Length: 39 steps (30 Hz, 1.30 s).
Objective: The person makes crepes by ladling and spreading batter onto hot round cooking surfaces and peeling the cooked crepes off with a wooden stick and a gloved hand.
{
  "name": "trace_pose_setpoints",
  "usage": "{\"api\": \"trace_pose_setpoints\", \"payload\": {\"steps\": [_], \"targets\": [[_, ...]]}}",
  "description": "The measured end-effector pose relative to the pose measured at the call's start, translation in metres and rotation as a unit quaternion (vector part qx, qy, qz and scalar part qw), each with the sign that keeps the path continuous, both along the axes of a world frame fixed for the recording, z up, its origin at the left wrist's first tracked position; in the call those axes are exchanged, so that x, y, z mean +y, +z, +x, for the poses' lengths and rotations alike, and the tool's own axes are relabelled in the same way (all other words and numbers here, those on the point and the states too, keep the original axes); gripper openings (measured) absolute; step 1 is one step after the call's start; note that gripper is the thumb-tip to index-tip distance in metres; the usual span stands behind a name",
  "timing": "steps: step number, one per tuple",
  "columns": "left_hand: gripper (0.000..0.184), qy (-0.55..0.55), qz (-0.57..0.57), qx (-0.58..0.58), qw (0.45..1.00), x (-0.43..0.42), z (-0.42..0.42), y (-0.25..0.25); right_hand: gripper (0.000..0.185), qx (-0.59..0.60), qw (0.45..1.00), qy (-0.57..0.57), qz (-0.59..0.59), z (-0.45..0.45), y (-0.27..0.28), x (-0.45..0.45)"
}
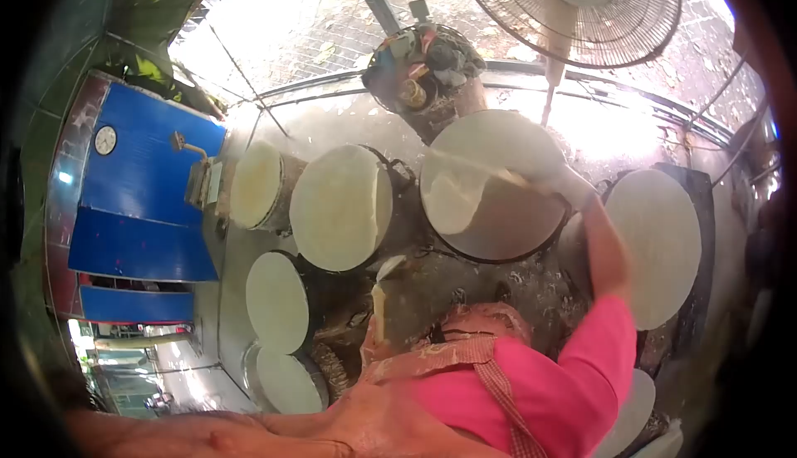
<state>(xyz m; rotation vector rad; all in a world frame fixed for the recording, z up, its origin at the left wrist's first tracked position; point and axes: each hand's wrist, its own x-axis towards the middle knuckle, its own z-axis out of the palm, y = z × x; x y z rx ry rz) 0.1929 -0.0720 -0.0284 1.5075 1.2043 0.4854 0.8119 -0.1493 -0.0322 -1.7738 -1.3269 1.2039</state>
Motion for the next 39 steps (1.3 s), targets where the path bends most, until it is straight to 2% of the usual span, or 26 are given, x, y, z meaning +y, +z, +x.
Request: {"api": "trace_pose_setpoints", "payload": {"steps": [3, 5, 6, 7, 8, 10, 11, 12, 13, 15, 16, 17, 18, 19, 20, 22, 25, 27, 28, 31, 32, 35, 36, 37, 38, 39], "targets": [[0.063, -0.012, -0.013, 0.017, 1.000, 0.007, -0.001, 0.004, 0.010, -0.131, 0.986, 0.037, -0.093, -0.023, 0.023, 0.024], [0.063, -0.024, -0.017, 0.015, 0.999, 0.015, -0.008, 0.006, 0.010, -0.376, 0.891, 0.242, -0.074, -0.050, 0.036, 0.006], [0.064, -0.028, -0.018, 0.013, 0.999, 0.016, -0.015, 0.008, 0.010, -0.444, 0.837, 0.313, -0.067, -0.063, 0.043, -0.011], [0.064, -0.037, -0.016, 0.017, 0.999, 0.019, -0.023, 0.009, 0.010, -0.455, 0.821, 0.335, -0.087, -0.074, 0.049, -0.034], [0.065, -0.048, -0.015, 0.021, 0.999, 0.021, -0.033, 0.008, 0.010, -0.424, 0.841, 0.313, -0.124, -0.087, 0.053, -0.060], [0.065, -0.077, -0.005, 0.035, 0.996, 0.029, -0.053, 0.005, 0.020, -0.110, 0.964, -0.013, -0.244, -0.116, 0.044, -0.162], [0.065, -0.106, 0.024, 0.057, 0.992, 0.034, -0.063, 0.001, 0.025, 0.020, 0.952, -0.193, -0.238, -0.131, 0.040, -0.212], [0.066, -0.133, 0.054, 0.078, 0.987, 0.040, -0.073, -0.003, 0.025, 0.210, 0.922, -0.313, -0.095, -0.165, 0.050, -0.254], [0.066, -0.167, 0.088, 0.099, 0.977, 0.054, -0.081, -0.006, 0.021, 0.264, 0.861, -0.429, -0.075, -0.210, 0.052, -0.260], [0.066, -0.182, 0.147, 0.065, 0.970, 0.072, -0.109, -0.031, 0.013, 0.047, 0.878, -0.476, 0.008, -0.297, 0.049, -0.247], [0.066, -0.185, 0.173, 0.044, 0.966, 0.069, -0.122, -0.041, 0.009, 0.104, 0.841, -0.530, 0.037, -0.329, 0.025, -0.223], [0.063, -0.182, 0.049, 0.021, 0.982, 0.072, -0.127, -0.028, 0.008, 0.157, 0.796, -0.580, 0.072, -0.362, 0.001, -0.198], [0.061, -0.163, -0.072, 0.007, 0.984, 0.075, -0.131, -0.015, 0.011, 0.135, 0.782, -0.604, 0.075, -0.386, -0.029, -0.158], [0.062, -0.149, -0.194, -0.034, 0.969, 0.072, -0.130, 0.021, 0.021, 0.060, 0.788, -0.602, 0.111, -0.425, 0.002, -0.096], [0.063, -0.135, -0.231, -0.056, 0.962, 0.068, -0.128, 0.038, 0.028, -0.080, 0.812, -0.560, 0.144, -0.429, -0.070, -0.070], [0.065, -0.105, -0.302, -0.088, 0.943, 0.066, -0.134, 0.057, 0.021, -0.231, 0.831, -0.505, 0.018, -0.449, -0.051, -0.011], [0.068, -0.110, -0.382, -0.207, 0.894, 0.070, -0.163, 0.046, 0.022, -0.353, 0.798, -0.489, 0.010, -0.449, -0.041, -0.041], [0.069, -0.150, -0.454, -0.269, 0.836, 0.076, -0.189, 0.035, 0.025, -0.382, 0.777, -0.492, -0.092, -0.436, -0.040, -0.084], [0.045, -0.117, -0.417, -0.244, 0.868, 0.064, -0.186, 0.068, 0.025, -0.360, 0.782, -0.502, -0.083, -0.429, -0.042, -0.100], [0.010, -0.247, -0.642, -0.395, 0.609, 0.077, -0.202, 0.022, 0.027, -0.225, 0.756, -0.613, 0.041, -0.433, -0.007, -0.042], [0.016, -0.232, -0.661, -0.368, 0.611, 0.074, -0.196, 0.032, 0.029, -0.247, 0.775, -0.579, 0.051, -0.436, -0.020, -0.020], [0.018, -0.002, -0.650, -0.306, 0.696, 0.060, -0.190, 0.049, 0.035, -0.305, 0.818, -0.488, 0.022, -0.424, -0.032, -0.022], [0.020, -0.093, -0.616, -0.267, 0.736, 0.055, -0.185, 0.069, 0.036, -0.317, 0.827, -0.465, 0.001, -0.421, -0.031, -0.034], [0.020, -0.115, -0.604, -0.247, 0.749, 0.054, -0.178, 0.077, 0.037, -0.334, 0.813, -0.472, -0.069, -0.410, -0.018, -0.053], [0.020, -0.119, -0.604, -0.235, 0.752, 0.055, -0.169, 0.079, 0.037, -0.366, 0.817, -0.443, -0.046, -0.395, -0.009, -0.074], [0.020, -0.118, -0.599, -0.226, 0.759, 0.054, -0.162, 0.079, 0.036, -0.338, 0.815, -0.459, -0.105, -0.367, -0.027, -0.092]]}}
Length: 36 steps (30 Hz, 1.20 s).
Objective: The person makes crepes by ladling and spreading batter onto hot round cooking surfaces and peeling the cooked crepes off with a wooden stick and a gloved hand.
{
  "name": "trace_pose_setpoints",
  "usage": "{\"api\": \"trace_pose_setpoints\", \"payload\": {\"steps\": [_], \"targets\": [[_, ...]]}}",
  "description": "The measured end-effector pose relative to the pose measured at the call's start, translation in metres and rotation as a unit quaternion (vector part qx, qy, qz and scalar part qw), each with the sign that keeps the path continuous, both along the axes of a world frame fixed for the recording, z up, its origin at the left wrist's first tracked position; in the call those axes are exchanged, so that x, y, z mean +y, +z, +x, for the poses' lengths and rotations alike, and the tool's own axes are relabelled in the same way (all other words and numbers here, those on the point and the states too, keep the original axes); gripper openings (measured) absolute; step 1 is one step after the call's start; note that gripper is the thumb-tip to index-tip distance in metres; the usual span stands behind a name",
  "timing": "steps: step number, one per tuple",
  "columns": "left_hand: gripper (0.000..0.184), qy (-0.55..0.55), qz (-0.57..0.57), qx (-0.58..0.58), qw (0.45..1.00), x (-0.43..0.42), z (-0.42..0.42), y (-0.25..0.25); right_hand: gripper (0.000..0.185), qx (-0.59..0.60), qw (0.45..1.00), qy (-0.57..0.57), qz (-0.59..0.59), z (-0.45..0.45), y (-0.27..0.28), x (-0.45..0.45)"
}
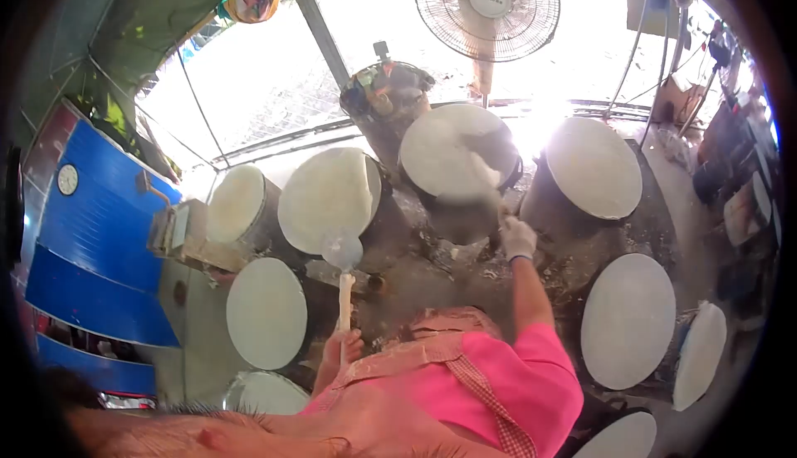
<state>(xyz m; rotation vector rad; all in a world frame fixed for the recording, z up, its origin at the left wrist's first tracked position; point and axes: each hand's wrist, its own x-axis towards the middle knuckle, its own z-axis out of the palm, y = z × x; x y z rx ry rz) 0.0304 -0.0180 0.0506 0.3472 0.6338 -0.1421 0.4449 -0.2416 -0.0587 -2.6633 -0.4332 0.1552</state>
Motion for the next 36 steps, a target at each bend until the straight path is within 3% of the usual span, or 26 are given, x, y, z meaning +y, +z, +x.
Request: {"api": "trace_pose_setpoints", "payload": {"steps": [2, 4, 6, 7, 9, 10, 12, 13, 14, 16, 18, 21, 23, 25, 28, 29, 31, 32, 33, 34, 36], "targets": [[0.020, -0.007, 0.006, 0.017, 1.000, 0.000, 0.015, -0.002, 0.034, 0.089, 0.969, -0.108, 0.203, -0.007, 0.074, 0.018], [0.021, -0.007, 0.006, 0.037, 0.999, -0.003, 0.030, -0.005, 0.032, -0.121, 0.977, -0.045, 0.173, 0.031, -0.022, 0.058], [0.021, -0.012, 0.016, 0.054, 0.998, -0.006, 0.044, -0.007, 0.034, -0.031, 0.993, 0.074, 0.089, -0.006, 0.015, 0.060], [0.021, -0.016, 0.020, 0.063, 0.998, -0.008, 0.051, -0.008, 0.035, -0.028, 0.996, 0.069, 0.049, -0.004, -0.027, 0.042], [0.022, -0.026, 0.032, 0.080, 0.996, -0.009, 0.067, -0.007, 0.036, -0.012, 0.999, 0.039, 0.012, 0.017, -0.046, 0.003], [0.022, -0.028, 0.045, 0.084, 0.995, -0.012, 0.072, -0.008, 0.036, -0.002, 1.000, 0.016, 0.017, 0.031, -0.012, -0.014], [0.023, -0.033, 0.049, 0.104, 0.993, -0.016, 0.081, -0.009, 0.034, 0.002, 0.990, -0.036, 0.137, 0.072, -0.001, -0.014], [0.023, -0.034, 0.051, 0.113, 0.992, -0.018, 0.087, -0.009, 0.031, 0.095, 0.972, -0.105, 0.186, 0.075, 0.042, 0.005], [0.023, -0.034, 0.050, 0.120, 0.991, -0.020, 0.095, -0.010, 0.042, 0.023, 0.979, -0.091, 0.181, 0.087, 0.024, 0.024], [0.024, -0.036, 0.052, 0.132, 0.989, -0.024, 0.110, -0.011, 0.034, -0.107, 0.990, 0.059, 0.066, 0.063, -0.001, 0.031], [0.024, -0.036, 0.053, 0.138, 0.988, -0.026, 0.123, -0.015, 0.024, -0.058, 0.987, 0.145, 0.042, 0.022, -0.042, -0.008], [0.025, -0.033, 0.064, 0.141, 0.987, -0.030, 0.139, -0.020, 0.023, 0.009, 0.977, -0.002, 0.212, 0.046, 0.044, -0.036], [0.026, -0.035, 0.070, 0.154, 0.985, -0.036, 0.143, -0.020, 0.050, 0.064, 0.987, -0.044, 0.139, 0.127, -0.003, -0.017], [0.026, -0.035, 0.071, 0.161, 0.984, -0.041, 0.149, -0.019, 0.043, 0.101, 0.978, -0.099, 0.155, 0.196, 0.024, 0.034], [0.026, -0.037, 0.078, 0.159, 0.984, -0.034, 0.148, -0.013, 0.036, 0.126, 0.900, -0.057, 0.414, 0.221, 0.014, 0.042], [0.026, -0.038, 0.077, 0.152, 0.985, -0.030, 0.148, -0.013, 0.033, 0.167, 0.912, -0.085, 0.364, 0.212, 0.027, 0.036], [0.025, -0.038, 0.070, 0.141, 0.987, -0.025, 0.146, -0.017, 0.024, 0.136, 0.830, -0.078, 0.536, 0.175, -0.053, 0.046], [0.025, -0.038, 0.067, 0.138, 0.987, -0.023, 0.143, -0.019, 0.024, 0.136, 0.874, -0.103, 0.455, 0.144, -0.047, 0.057], [0.025, -0.040, 0.059, 0.135, 0.988, -0.022, 0.140, -0.021, 0.025, 0.127, 0.902, -0.046, 0.409, 0.124, -0.025, 0.069], [0.025, -0.039, 0.053, 0.133, 0.989, -0.020, 0.137, -0.022, 0.026, 0.124, 0.926, 0.013, 0.356, 0.110, -0.008, 0.068], [0.024, -0.028, 0.034, 0.133, 0.990, -0.018, 0.126, -0.019, 0.028, 0.044, 0.954, 0.015, 0.295, 0.114, -0.003, 0.049]]}}
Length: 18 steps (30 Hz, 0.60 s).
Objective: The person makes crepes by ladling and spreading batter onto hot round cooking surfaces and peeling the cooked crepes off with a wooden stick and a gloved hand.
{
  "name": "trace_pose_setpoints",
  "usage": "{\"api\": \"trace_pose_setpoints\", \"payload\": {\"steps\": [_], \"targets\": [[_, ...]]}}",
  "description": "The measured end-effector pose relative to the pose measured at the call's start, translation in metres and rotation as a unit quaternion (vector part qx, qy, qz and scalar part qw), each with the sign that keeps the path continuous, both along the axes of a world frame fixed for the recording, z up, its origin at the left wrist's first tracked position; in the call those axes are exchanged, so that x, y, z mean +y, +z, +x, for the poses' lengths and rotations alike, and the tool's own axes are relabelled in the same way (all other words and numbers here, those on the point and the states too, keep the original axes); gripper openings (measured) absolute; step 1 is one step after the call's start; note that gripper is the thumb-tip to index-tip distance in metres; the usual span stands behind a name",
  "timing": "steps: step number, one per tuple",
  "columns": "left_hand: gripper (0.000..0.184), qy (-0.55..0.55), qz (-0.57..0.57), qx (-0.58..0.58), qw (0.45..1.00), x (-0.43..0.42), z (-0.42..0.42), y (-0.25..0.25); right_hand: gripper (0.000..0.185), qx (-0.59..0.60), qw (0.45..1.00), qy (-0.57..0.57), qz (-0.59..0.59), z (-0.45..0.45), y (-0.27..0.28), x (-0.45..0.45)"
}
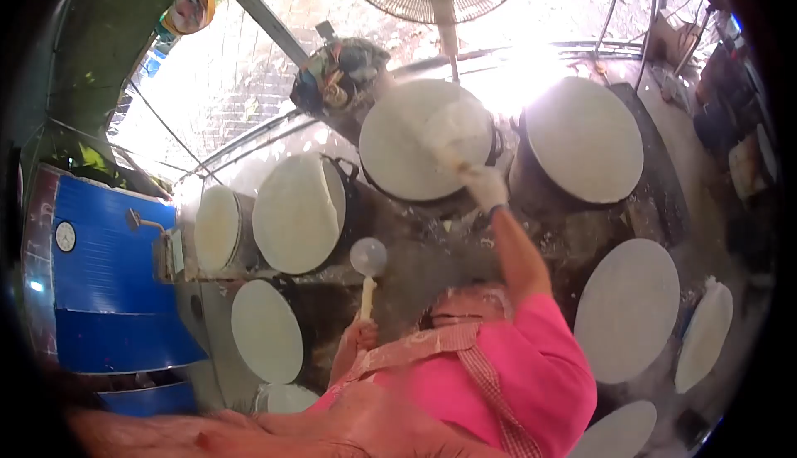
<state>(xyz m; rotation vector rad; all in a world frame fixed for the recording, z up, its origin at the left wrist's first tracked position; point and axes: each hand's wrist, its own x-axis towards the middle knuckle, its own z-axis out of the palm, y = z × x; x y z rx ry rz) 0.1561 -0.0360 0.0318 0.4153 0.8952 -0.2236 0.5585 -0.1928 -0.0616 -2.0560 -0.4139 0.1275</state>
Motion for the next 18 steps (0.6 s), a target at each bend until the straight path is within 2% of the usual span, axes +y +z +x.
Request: {"api": "trace_pose_setpoints", "payload": {"steps": [1, 2, 3, 5, 6, 8, 9, 10, 11, 12, 14, 15, 17, 18], "targets": [[0.024, 0.004, -0.003, -0.004, 1.000, 0.006, -0.003, 0.001, 0.028, 0.208, 0.961, -0.077, 0.166, 0.002, 0.019, -0.014], [0.024, 0.006, -0.008, -0.009, 1.000, 0.011, -0.005, 0.003, 0.026, 0.263, 0.907, -0.105, 0.313, 0.005, 0.017, -0.031], [0.024, 0.008, -0.013, -0.013, 1.000, 0.015, -0.009, 0.003, 0.026, 0.205, 0.945, -0.081, 0.240, -0.003, 0.000, -0.032], [0.024, 0.006, -0.028, -0.022, 0.999, 0.023, -0.009, 0.002, 0.025, 0.173, 0.953, -0.082, 0.235, -0.038, -0.044, -0.016], [0.024, 0.008, -0.038, -0.027, 0.999, 0.024, -0.009, 0.001, 0.025, 0.196, 0.927, -0.100, 0.303, -0.059, -0.051, 0.004], [0.023, 0.011, -0.052, -0.036, 0.998, 0.027, -0.005, -0.003, 0.025, 0.326, 0.922, -0.079, 0.194, -0.079, -0.012, 0.007], [0.023, 0.014, -0.062, -0.042, 0.997, 0.031, 0.002, -0.004, 0.029, 0.223, 0.961, -0.051, 0.154, -0.075, 0.001, -0.003], [0.023, 0.015, -0.071, -0.048, 0.996, 0.033, 0.006, -0.005, 0.029, 0.199, 0.973, -0.060, 0.105, -0.060, 0.005, -0.016], [0.023, 0.017, -0.077, -0.056, 0.995, 0.037, 0.014, -0.006, 0.028, 0.176, 0.973, -0.087, 0.123, -0.043, 0.005, -0.024], [0.023, 0.017, -0.086, -0.070, 0.994, 0.038, 0.020, -0.009, 0.026, 0.155, 0.962, -0.089, 0.208, -0.019, -0.009, -0.031], [0.023, 0.014, -0.110, -0.104, 0.988, 0.043, 0.042, -0.012, 0.023, 0.082, 0.982, -0.166, -0.043, 0.013, 0.028, -0.029], [0.023, 0.015, -0.124, -0.120, 0.985, 0.048, 0.053, -0.015, 0.023, -0.005, 0.985, -0.127, -0.115, 0.025, 0.020, -0.025], [0.023, 0.010, -0.156, -0.173, 0.972, 0.059, 0.073, -0.021, 0.025, -0.169, 0.950, -0.042, -0.259, 0.035, -0.009, -0.015], [0.023, 0.003, -0.175, -0.198, 0.965, 0.064, 0.076, -0.025, 0.025, -0.189, 0.942, -0.001, -0.279, 0.034, -0.007, -0.017]]}}
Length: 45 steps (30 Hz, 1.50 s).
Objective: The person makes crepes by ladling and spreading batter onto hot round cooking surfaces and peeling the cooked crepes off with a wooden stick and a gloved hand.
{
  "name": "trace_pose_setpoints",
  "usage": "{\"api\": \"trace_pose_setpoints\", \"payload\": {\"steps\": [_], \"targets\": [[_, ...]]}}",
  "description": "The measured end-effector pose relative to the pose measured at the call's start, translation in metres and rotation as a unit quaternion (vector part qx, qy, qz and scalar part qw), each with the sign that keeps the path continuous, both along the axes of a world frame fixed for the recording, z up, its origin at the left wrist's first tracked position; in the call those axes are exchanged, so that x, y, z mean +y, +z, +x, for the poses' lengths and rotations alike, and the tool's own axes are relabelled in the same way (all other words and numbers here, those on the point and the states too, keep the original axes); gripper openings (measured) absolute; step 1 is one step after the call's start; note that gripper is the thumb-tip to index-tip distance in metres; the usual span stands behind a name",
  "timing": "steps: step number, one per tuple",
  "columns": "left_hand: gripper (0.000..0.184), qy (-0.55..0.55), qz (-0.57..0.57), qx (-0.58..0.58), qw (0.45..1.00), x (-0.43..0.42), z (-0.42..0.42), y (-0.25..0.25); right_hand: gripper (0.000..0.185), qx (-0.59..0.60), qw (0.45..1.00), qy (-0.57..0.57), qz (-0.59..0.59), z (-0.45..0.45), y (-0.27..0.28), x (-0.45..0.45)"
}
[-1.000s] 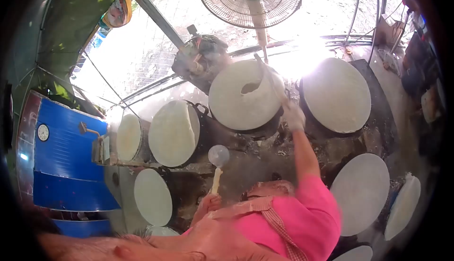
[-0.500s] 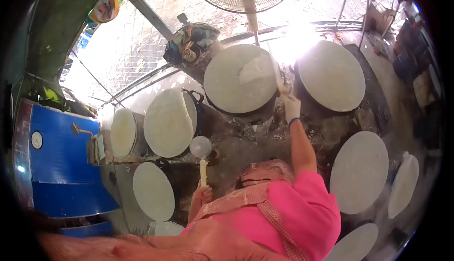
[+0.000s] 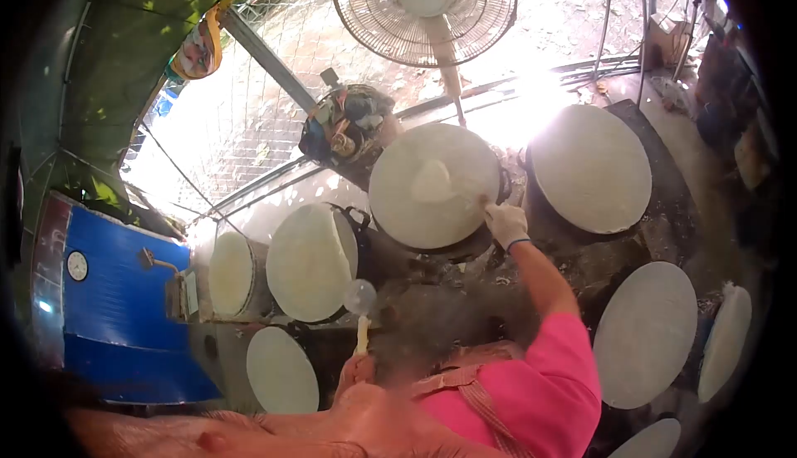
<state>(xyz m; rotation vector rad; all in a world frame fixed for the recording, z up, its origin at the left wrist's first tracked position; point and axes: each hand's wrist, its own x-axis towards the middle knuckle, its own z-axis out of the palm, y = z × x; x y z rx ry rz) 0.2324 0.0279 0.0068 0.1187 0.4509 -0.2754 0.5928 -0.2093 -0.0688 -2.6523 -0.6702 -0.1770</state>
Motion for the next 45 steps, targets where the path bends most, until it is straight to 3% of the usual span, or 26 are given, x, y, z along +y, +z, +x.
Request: {"api": "trace_pose_setpoints", "payload": {"steps": [3, 5, 6, 8, 9, 11, 13, 16, 18, 19, 20, 21, 23, 25, 27, 30, 31, 33, 34, 36, 40, 43, 45], "targets": [[0.023, -0.016, -0.027, -0.051, 0.998, 0.018, -0.015, -0.018, 0.025, 0.019, 0.988, 0.099, -0.115, -0.011, 0.052, -0.026], [0.028, 0.030, 0.028, 0.055, 0.998, 0.024, -0.028, -0.026, 0.024, 0.001, 0.999, 0.009, -0.053, -0.006, 0.027, -0.042], [0.031, 0.025, 0.117, 0.073, 0.990, 0.025, -0.018, -0.031, 0.024, -0.008, 0.999, -0.053, 0.003, -0.011, 0.015, -0.045], [0.034, 0.056, 0.240, 0.120, 0.962, 0.015, 0.038, -0.005, 0.024, 0.001, 0.999, 0.026, -0.022, -0.036, 0.016, -0.047], [0.028, 0.062, 0.323, 0.084, 0.941, 0.010, 0.059, 0.004, 0.024, 0.006, 0.997, 0.065, -0.034, -0.046, 0.017, -0.048], [0.018, 0.099, 0.354, 0.043, 0.929, 0.003, 0.091, 0.014, 0.022, 0.006, 0.998, 0.005, -0.058, -0.046, 0.017, -0.066], [0.029, 0.122, 0.341, 0.085, 0.928, -0.011, 0.117, 0.035, 0.020, 0.014, 0.994, -0.099, -0.037, -0.049, 0.011, -0.080], [0.032, 0.113, 0.400, 0.138, 0.899, -0.028, 0.156, 0.003, 0.022, -0.013, 0.995, -0.058, -0.085, -0.097, 0.001, -0.076], [0.030, 0.117, 0.432, 0.156, 0.880, -0.048, 0.179, -0.021, 0.023, 0.029, 0.998, -0.021, -0.049, -0.134, -0.014, -0.051], [0.031, 0.110, 0.370, 0.120, 0.915, -0.045, 0.183, -0.060, 0.022, 0.043, 0.999, -0.023, -0.024, -0.145, -0.019, -0.041], [0.032, 0.138, 0.261, 0.045, 0.954, -0.054, 0.171, -0.041, 0.022, 0.042, 0.999, -0.013, 0.011, -0.152, -0.018, -0.035], [0.033, 0.151, 0.310, -0.077, 0.936, -0.044, 0.145, -0.056, 0.021, 0.042, 0.998, -0.008, 0.045, -0.156, -0.010, -0.033], [0.025, 0.137, 0.349, -0.091, 0.923, -0.047, 0.089, -0.044, 0.022, 0.012, 0.994, 0.030, 0.100, -0.160, 0.005, -0.039], [0.009, 0.072, 0.315, 0.111, 0.940, -0.046, 0.024, 0.049, 0.026, -0.035, 0.987, 0.099, 0.122, -0.167, 0.018, -0.038], [0.009, 0.082, 0.186, 0.096, 0.974, -0.035, -0.009, 0.045, 0.037, 0.002, 0.993, 0.118, -0.006, -0.185, 0.016, -0.040], [0.011, 0.108, -0.023, 0.057, 0.992, -0.022, -0.036, 0.032, 0.036, 0.016, 0.970, 0.129, 0.204, -0.201, 0.013, -0.009], [0.013, 0.102, -0.098, 0.064, 0.988, -0.018, -0.048, 0.030, 0.035, 0.034, 0.966, 0.139, 0.216, -0.208, 0.026, 0.000], [0.014, 0.148, -0.072, 0.067, 0.984, -0.018, -0.067, 0.052, 0.035, 0.068, 0.951, 0.161, 0.256, -0.216, 0.052, 0.034], [0.015, 0.172, -0.057, 0.068, 0.981, -0.020, -0.079, 0.059, 0.033, 0.104, 0.959, 0.180, 0.194, -0.210, 0.053, 0.047], [0.016, 0.173, -0.164, 0.038, 0.971, -0.026, -0.117, 0.031, 0.032, 0.173, 0.959, 0.216, 0.054, -0.196, 0.056, 0.067], [0.023, 0.309, -0.228, 0.050, 0.922, -0.081, -0.176, 0.020, 0.031, 0.033, 0.895, 0.412, -0.167, -0.166, 0.039, 0.139], [0.028, 0.456, -0.249, 0.109, 0.848, -0.150, -0.214, 0.027, 0.036, -0.044, 0.832, 0.526, -0.175, -0.164, 0.041, 0.199], [0.032, 0.539, -0.265, 0.144, 0.786, -0.193, -0.226, 0.033, 0.037, -0.138, 0.774, 0.610, -0.095, -0.156, 0.033, 0.240]]}}
